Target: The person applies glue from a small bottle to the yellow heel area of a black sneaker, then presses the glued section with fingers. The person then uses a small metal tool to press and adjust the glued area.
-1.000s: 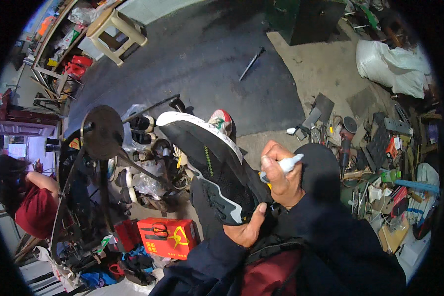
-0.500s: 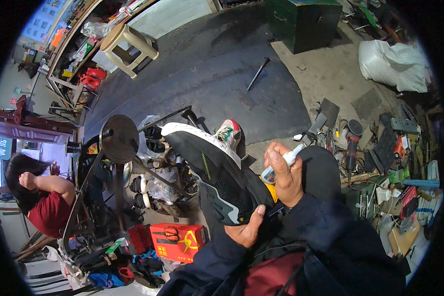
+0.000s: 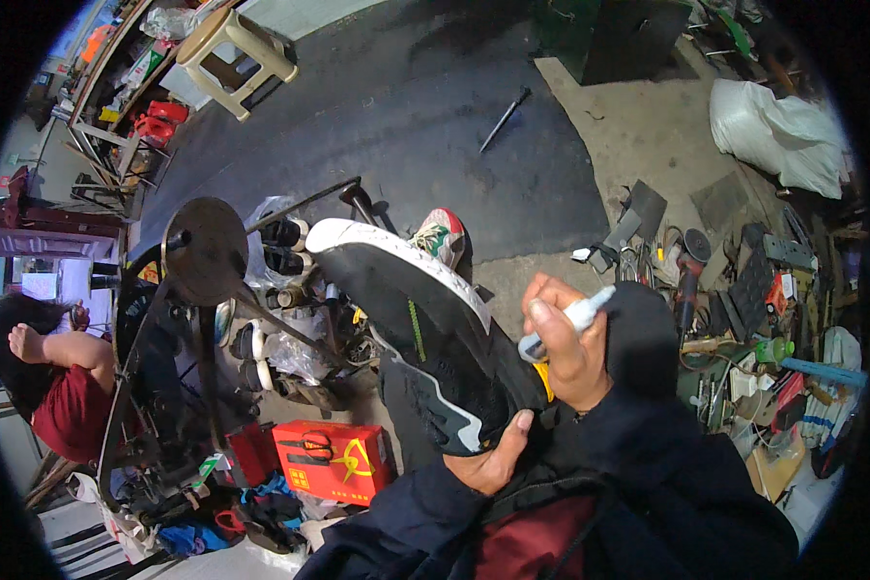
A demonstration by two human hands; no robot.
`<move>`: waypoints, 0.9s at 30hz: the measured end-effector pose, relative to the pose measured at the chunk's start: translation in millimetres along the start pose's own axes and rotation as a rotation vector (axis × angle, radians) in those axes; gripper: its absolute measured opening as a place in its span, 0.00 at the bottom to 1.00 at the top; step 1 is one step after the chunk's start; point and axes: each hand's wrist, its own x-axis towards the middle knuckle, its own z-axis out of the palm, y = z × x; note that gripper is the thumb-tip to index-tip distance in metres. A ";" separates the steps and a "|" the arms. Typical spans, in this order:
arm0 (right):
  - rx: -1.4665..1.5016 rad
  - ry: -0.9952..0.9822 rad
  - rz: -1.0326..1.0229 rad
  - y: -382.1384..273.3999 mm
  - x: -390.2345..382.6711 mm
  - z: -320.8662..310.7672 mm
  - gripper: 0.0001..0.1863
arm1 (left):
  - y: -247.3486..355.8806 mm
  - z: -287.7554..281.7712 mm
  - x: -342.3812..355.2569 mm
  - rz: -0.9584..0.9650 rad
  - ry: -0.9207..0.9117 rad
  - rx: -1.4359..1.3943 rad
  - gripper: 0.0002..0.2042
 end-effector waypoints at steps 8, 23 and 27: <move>-0.120 -0.011 -0.118 3.1 7.8 -5.9 0.19 | 6.1 14.1 12.5 0.014 0.284 -0.151 0.25; -0.177 -0.253 -0.033 -21.2 -28.8 -43.8 0.12 | 6.8 -20.0 13.4 -0.176 0.398 -0.587 0.29; -0.209 -0.284 -0.013 -27.6 -30.7 -40.1 0.14 | 7.1 -17.6 14.5 -0.200 0.322 -0.663 0.28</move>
